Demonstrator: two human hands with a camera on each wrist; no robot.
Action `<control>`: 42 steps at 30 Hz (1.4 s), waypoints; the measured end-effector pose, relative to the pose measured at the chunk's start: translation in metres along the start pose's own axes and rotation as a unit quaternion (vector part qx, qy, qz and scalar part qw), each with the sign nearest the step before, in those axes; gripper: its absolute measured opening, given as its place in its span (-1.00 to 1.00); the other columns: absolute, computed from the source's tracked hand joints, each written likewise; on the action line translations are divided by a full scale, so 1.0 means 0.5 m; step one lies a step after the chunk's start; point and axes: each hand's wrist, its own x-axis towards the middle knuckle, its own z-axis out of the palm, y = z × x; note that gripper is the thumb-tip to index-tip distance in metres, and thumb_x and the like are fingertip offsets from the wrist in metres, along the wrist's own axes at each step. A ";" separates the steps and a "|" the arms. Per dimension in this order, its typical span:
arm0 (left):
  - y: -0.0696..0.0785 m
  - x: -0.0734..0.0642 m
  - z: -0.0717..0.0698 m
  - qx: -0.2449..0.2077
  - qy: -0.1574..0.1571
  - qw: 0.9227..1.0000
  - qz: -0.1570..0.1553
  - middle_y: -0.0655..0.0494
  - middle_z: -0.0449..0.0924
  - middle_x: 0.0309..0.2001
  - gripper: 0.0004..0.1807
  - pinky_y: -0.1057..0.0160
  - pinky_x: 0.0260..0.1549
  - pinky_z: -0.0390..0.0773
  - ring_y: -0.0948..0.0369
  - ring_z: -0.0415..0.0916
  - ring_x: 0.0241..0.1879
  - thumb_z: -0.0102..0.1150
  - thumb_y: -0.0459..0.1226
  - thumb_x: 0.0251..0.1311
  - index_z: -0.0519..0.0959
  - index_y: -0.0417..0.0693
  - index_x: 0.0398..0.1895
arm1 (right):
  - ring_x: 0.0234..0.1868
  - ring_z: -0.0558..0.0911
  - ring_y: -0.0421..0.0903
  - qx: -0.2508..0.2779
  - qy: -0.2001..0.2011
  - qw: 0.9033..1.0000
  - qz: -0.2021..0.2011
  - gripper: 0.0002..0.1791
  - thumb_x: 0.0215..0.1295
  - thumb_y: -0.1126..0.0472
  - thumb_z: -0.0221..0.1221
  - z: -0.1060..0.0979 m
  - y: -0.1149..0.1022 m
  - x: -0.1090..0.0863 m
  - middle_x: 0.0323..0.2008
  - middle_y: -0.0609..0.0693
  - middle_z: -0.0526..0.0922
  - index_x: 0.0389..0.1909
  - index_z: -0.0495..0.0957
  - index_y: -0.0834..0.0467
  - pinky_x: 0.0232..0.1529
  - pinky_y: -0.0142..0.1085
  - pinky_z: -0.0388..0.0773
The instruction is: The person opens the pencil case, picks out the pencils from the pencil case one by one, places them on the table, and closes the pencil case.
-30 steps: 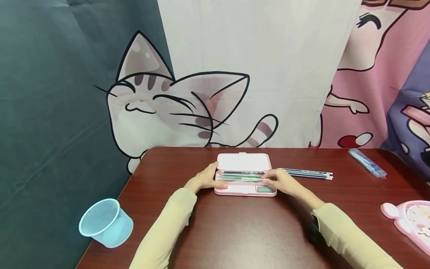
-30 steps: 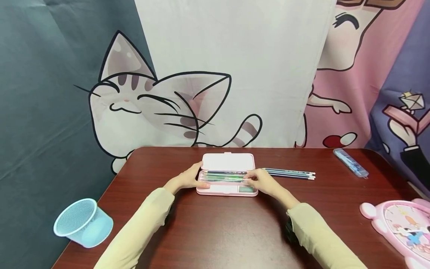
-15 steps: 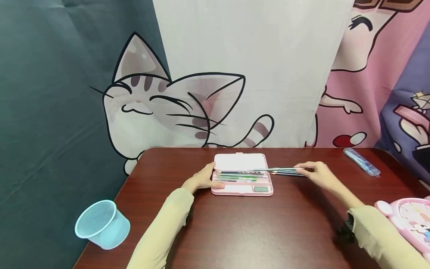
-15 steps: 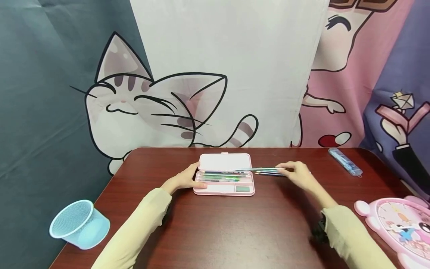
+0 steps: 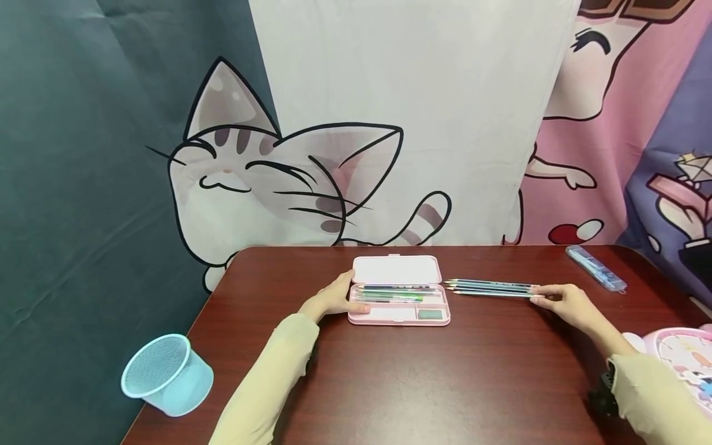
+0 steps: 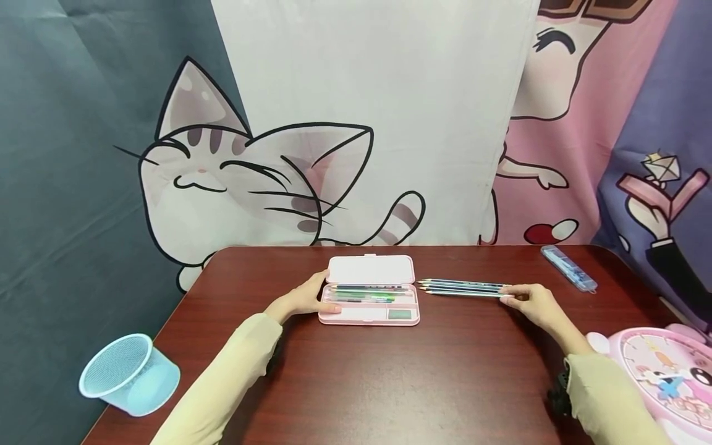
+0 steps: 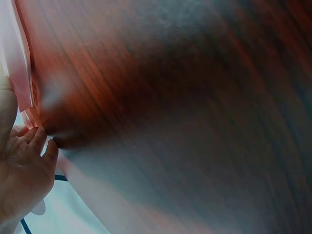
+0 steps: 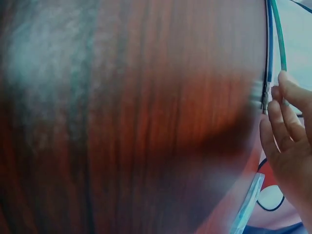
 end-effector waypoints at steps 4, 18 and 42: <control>-0.003 0.004 0.004 0.000 -0.005 1.000 -0.006 -0.05 0.05 0.38 0.17 -0.11 0.23 0.15 0.07 0.07 0.35 0.33 0.16 -0.18 -0.08 -0.12 0.41 | -0.48 0.34 -0.53 -0.029 0.011 0.999 -0.009 -0.76 -0.01 0.19 0.33 0.008 -0.004 0.005 -0.39 0.21 0.67 -0.34 0.65 0.27 -0.45 -0.47 0.34; -0.002 -0.003 -0.001 0.004 -0.009 1.000 -0.015 -0.04 0.05 0.38 0.16 -0.06 0.24 0.17 0.09 0.08 0.34 0.33 0.14 -0.16 -0.09 -0.12 0.41 | -0.48 0.47 -0.26 -0.004 0.067 0.996 -0.059 -0.83 -0.09 0.32 0.35 0.064 -0.094 0.040 -0.47 0.10 0.62 -0.40 0.64 0.25 -0.46 -0.40 0.38; 0.002 -0.009 0.003 -0.004 0.001 1.000 -0.006 -0.05 0.05 0.38 0.14 -0.03 0.24 0.19 0.08 0.08 0.35 0.32 0.13 -0.15 -0.08 -0.13 0.41 | -0.39 0.57 -0.13 -0.065 -0.124 0.970 -0.197 -0.89 -0.01 0.32 0.29 0.192 -0.305 0.129 -0.48 -0.06 0.64 -0.40 0.62 0.16 -0.36 -0.29 0.48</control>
